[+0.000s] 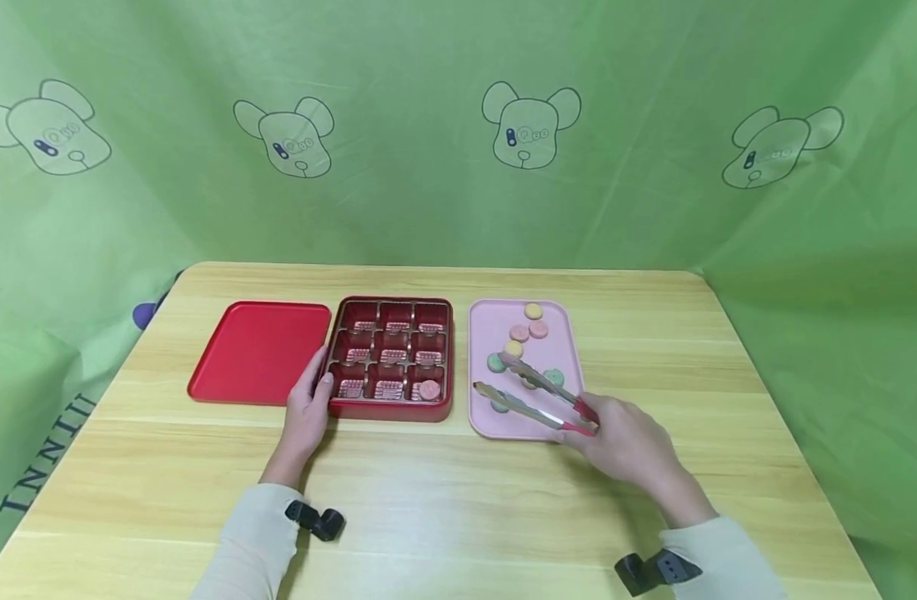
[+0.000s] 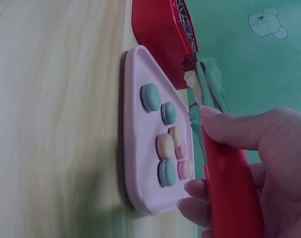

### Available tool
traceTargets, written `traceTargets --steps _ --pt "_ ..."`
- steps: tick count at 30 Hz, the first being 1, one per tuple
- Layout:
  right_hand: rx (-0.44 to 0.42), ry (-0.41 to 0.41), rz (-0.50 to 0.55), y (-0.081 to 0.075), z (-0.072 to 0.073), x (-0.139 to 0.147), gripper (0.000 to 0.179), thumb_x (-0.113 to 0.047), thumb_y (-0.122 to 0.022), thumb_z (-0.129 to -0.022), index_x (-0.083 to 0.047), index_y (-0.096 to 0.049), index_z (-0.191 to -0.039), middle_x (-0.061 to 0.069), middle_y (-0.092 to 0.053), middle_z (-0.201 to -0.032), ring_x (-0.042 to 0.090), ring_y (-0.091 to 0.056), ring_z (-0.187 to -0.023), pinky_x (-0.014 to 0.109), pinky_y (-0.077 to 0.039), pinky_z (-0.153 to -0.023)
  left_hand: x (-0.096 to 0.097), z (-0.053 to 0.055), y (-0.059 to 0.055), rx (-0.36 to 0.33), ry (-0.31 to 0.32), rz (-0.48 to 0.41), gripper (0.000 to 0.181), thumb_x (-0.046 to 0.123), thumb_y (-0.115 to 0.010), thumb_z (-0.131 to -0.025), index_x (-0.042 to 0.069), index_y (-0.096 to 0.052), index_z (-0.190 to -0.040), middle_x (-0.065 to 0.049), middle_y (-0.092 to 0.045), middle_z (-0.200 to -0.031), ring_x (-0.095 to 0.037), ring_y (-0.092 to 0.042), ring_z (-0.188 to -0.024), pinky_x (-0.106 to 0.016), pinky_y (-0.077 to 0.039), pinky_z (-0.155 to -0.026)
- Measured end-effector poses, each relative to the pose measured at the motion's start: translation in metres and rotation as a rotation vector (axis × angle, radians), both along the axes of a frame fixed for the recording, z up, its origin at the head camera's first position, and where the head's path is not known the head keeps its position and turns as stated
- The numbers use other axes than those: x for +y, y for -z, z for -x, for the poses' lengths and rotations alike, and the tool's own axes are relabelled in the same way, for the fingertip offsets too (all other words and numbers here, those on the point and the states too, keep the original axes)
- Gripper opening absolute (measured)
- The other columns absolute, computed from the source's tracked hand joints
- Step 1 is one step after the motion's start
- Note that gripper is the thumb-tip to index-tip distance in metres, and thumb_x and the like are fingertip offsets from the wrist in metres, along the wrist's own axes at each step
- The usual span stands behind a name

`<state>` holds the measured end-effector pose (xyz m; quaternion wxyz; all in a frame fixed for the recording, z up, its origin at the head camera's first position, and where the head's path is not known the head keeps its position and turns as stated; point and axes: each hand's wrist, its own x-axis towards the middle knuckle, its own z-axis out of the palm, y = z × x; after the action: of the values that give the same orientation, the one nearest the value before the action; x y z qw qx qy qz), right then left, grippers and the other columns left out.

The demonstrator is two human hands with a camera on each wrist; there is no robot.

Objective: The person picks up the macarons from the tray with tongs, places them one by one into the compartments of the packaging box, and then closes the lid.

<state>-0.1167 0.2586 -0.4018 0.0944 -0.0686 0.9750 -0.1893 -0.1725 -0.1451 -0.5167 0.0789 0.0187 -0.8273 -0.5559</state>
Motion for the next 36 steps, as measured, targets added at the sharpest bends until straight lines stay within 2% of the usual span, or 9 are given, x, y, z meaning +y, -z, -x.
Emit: traceTargets --steps 6,14,20,29,36 --pt "-0.024 -0.01 -0.021 0.004 -0.006 0.008 0.057 -0.049 -0.068 -0.08 -0.006 -0.063 -0.117 -0.003 -0.062 -0.075 0.012 -0.05 -0.062 0.029 -0.042 -0.053 0.0 -0.001 -0.002 0.012 0.002 -0.004 0.051 0.02 -0.04 -0.099 0.014 -0.03 -0.149 -0.007 -0.033 -0.152 -0.026 -0.026 -0.141 -0.047 -0.024 -0.115" --pt "-0.054 -0.026 -0.016 0.008 -0.009 0.013 0.057 -0.044 -0.068 -0.081 -0.003 -0.062 -0.119 0.011 -0.07 -0.093 0.012 -0.056 -0.066 0.034 -0.048 -0.057 0.0 -0.001 -0.003 0.011 0.0 -0.007 0.051 0.02 -0.04 -0.099 0.013 -0.03 -0.148 -0.007 -0.033 -0.152 -0.025 -0.027 -0.141 -0.047 -0.025 -0.115" --pt "-0.081 -0.014 0.006 0.009 -0.01 0.012 0.054 -0.042 -0.069 -0.081 -0.005 -0.063 -0.12 0.003 -0.07 -0.087 0.011 -0.051 -0.059 0.028 -0.042 -0.053 0.0 0.0 -0.002 0.004 0.004 -0.011 0.05 0.021 -0.04 -0.099 0.014 -0.03 -0.148 -0.006 -0.033 -0.152 -0.024 -0.027 -0.141 -0.046 -0.025 -0.115" --pt "-0.105 -0.001 0.004 0.011 -0.011 0.01 0.048 -0.044 -0.068 -0.081 -0.009 -0.066 -0.115 -0.002 -0.068 -0.082 0.012 -0.05 -0.059 0.028 -0.04 -0.052 0.0 0.0 -0.001 0.008 0.006 -0.009 0.05 0.02 -0.04 -0.099 0.014 -0.03 -0.148 -0.006 -0.033 -0.152 -0.024 -0.027 -0.141 -0.045 -0.024 -0.115" --pt "-0.095 0.001 -0.004 0.012 -0.01 0.009 0.044 -0.046 -0.068 -0.081 -0.012 -0.068 -0.109 -0.005 -0.058 -0.067 0.014 -0.045 -0.055 0.028 -0.037 -0.049 0.0 0.0 -0.001 0.016 0.003 -0.018 0.05 0.02 -0.04 -0.099 0.014 -0.031 -0.148 -0.006 -0.034 -0.151 -0.024 -0.027 -0.141 -0.045 -0.025 -0.115"
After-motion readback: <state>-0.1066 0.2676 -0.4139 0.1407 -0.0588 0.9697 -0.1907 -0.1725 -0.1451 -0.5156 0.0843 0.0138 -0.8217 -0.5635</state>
